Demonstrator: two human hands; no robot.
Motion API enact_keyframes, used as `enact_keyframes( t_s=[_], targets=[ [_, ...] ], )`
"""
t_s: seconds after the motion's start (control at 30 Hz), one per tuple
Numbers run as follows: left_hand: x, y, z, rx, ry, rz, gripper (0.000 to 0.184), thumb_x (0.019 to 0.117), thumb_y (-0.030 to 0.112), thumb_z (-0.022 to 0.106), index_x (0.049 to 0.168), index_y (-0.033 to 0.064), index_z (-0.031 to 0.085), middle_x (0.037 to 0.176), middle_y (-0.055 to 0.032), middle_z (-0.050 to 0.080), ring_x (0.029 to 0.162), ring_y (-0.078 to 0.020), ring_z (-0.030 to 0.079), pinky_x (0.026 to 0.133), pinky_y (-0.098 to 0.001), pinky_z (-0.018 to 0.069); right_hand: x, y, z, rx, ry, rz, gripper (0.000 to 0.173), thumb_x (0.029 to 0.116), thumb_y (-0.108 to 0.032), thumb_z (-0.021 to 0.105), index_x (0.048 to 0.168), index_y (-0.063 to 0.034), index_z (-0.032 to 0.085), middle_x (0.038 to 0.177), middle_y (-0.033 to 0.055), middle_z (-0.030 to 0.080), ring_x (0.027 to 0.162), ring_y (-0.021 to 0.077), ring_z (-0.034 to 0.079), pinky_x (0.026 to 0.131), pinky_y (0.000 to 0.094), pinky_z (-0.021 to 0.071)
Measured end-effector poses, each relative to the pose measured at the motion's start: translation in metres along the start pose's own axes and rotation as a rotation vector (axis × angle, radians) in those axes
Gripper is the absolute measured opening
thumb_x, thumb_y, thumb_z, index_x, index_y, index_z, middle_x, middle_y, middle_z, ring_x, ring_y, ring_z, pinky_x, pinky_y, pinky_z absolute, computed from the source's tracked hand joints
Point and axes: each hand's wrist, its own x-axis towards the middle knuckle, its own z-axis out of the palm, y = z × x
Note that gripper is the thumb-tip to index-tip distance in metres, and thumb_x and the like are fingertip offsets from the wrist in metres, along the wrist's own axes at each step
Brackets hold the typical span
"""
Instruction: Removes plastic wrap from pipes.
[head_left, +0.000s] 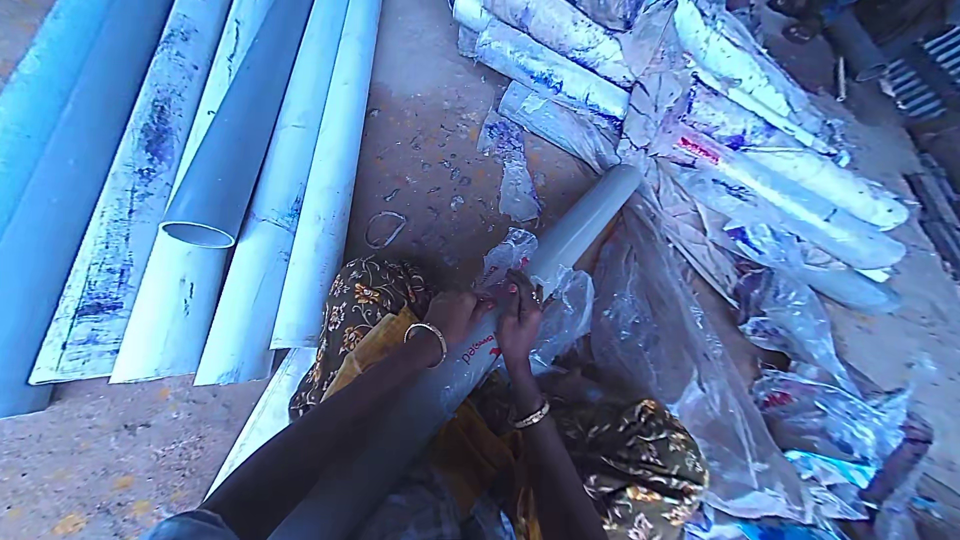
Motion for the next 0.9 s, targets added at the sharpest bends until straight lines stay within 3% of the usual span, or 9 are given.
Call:
enact_keyframes(
  t_s=[0.17, 0.3, 0.4, 0.5, 0.57, 0.63, 0.73, 0.8, 0.9],
  targets=[
    [0.003, -0.004, 0.004, -0.059, 0.032, -0.042, 0.047, 0.1140, 0.025, 0.033, 0.127, -0.0109, 0.061, 0.124, -0.0310, 0.065, 0.126, -0.0435, 0.058, 0.109, -0.0544, 0.0405, -0.005, -0.001, -0.003, -0.063, 0.025, -0.002, 0.036, 0.0963, 0.006, 0.042, 0.121, 0.0158, 0.066, 0.132, 0.0299, 0.065, 0.131, 0.0461, 0.057, 0.121, 0.0589, 0.0268],
    [0.021, -0.038, 0.026, -0.382, 0.308, -0.083, 0.042, 0.1101, 0.020, 0.046, 0.098, -0.0131, 0.069, 0.096, -0.0279, 0.068, 0.100, -0.0394, 0.066, 0.095, -0.0529, 0.0476, -0.004, -0.002, -0.002, -0.077, 0.019, 0.044, 0.040, 0.0963, 0.009, 0.042, 0.132, 0.0149, 0.060, 0.137, 0.0292, 0.061, 0.131, 0.0473, 0.057, 0.121, 0.0578, 0.0275],
    [0.029, -0.049, 0.032, -0.552, 0.378, -0.149, 0.044, 0.1093, 0.020, 0.049, 0.079, -0.0079, 0.063, 0.072, -0.0123, 0.055, 0.073, -0.0225, 0.054, 0.076, -0.0420, 0.0452, -0.003, -0.004, 0.000, -0.082, 0.026, 0.054, 0.042, 0.0964, 0.010, 0.043, 0.135, 0.0150, 0.057, 0.139, 0.0296, 0.060, 0.131, 0.0488, 0.056, 0.119, 0.0586, 0.0319],
    [0.031, -0.052, 0.032, -0.697, 0.401, -0.146, 0.040, 0.1079, 0.018, 0.052, 0.075, -0.0044, 0.059, 0.067, -0.0035, 0.048, 0.066, -0.0130, 0.047, 0.069, -0.0341, 0.0419, -0.005, -0.001, -0.005, 0.021, 0.088, 0.061, 0.041, 0.0988, 0.006, 0.044, 0.137, 0.0175, 0.053, 0.141, 0.0325, 0.057, 0.131, 0.0433, 0.056, 0.112, 0.0480, 0.0416],
    [0.030, -0.050, 0.024, -0.884, 0.348, -0.182, 0.030, 0.1065, 0.015, 0.055, 0.089, -0.0074, 0.066, 0.079, -0.0069, 0.058, 0.074, -0.0113, 0.051, 0.075, -0.0320, 0.0449, -0.011, 0.010, -0.019, 0.168, 0.160, 0.091, 0.043, 0.1017, 0.002, 0.041, 0.139, 0.0224, 0.044, 0.144, 0.0374, 0.050, 0.135, 0.0351, 0.053, 0.113, 0.0349, 0.0420],
    [0.029, -0.046, 0.014, -1.087, 0.251, -0.211, 0.024, 0.1075, 0.015, 0.052, 0.099, -0.0040, 0.064, 0.088, -0.0075, 0.060, 0.079, -0.0107, 0.056, 0.076, -0.0300, 0.0481, -0.011, 0.028, -0.045, 0.214, 0.245, 0.121, 0.040, 0.1025, 0.003, 0.040, 0.135, 0.0264, 0.044, 0.144, 0.0410, 0.047, 0.136, 0.0345, 0.052, 0.113, 0.0333, 0.0419],
    [0.027, -0.041, 0.010, -1.228, 0.089, -0.162, 0.035, 0.1123, 0.025, 0.039, 0.127, 0.0008, 0.060, 0.116, -0.0107, 0.063, 0.102, -0.0131, 0.061, 0.089, -0.0320, 0.0503, 0.001, 0.039, -0.079, 0.035, 0.207, 0.006, 0.032, 0.1009, 0.005, 0.044, 0.122, 0.0236, 0.060, 0.130, 0.0368, 0.062, 0.127, 0.0332, 0.062, 0.109, 0.0320, 0.0453],
    [0.031, -0.038, 0.010, -1.272, 0.042, -0.105, 0.045, 0.1138, 0.035, 0.029, 0.138, 0.0055, 0.054, 0.125, -0.0094, 0.063, 0.108, -0.0117, 0.062, 0.092, -0.0304, 0.0509, 0.019, 0.039, -0.086, -0.061, 0.066, -0.104, 0.029, 0.0986, 0.005, 0.048, 0.117, 0.0182, 0.067, 0.124, 0.0316, 0.068, 0.120, 0.0337, 0.067, 0.107, 0.0357, 0.0486],
    [0.033, -0.032, -0.006, -1.081, 0.061, -0.090, 0.050, 0.1131, 0.038, 0.032, 0.136, 0.0009, 0.054, 0.124, -0.0136, 0.062, 0.108, -0.0149, 0.061, 0.094, -0.0316, 0.0491, 0.047, 0.035, -0.078, -0.190, -0.169, -0.268, 0.028, 0.0933, 0.009, 0.055, 0.115, 0.0125, 0.071, 0.122, 0.0289, 0.070, 0.116, 0.0440, 0.068, 0.103, 0.0511, 0.0519]
  ],
)
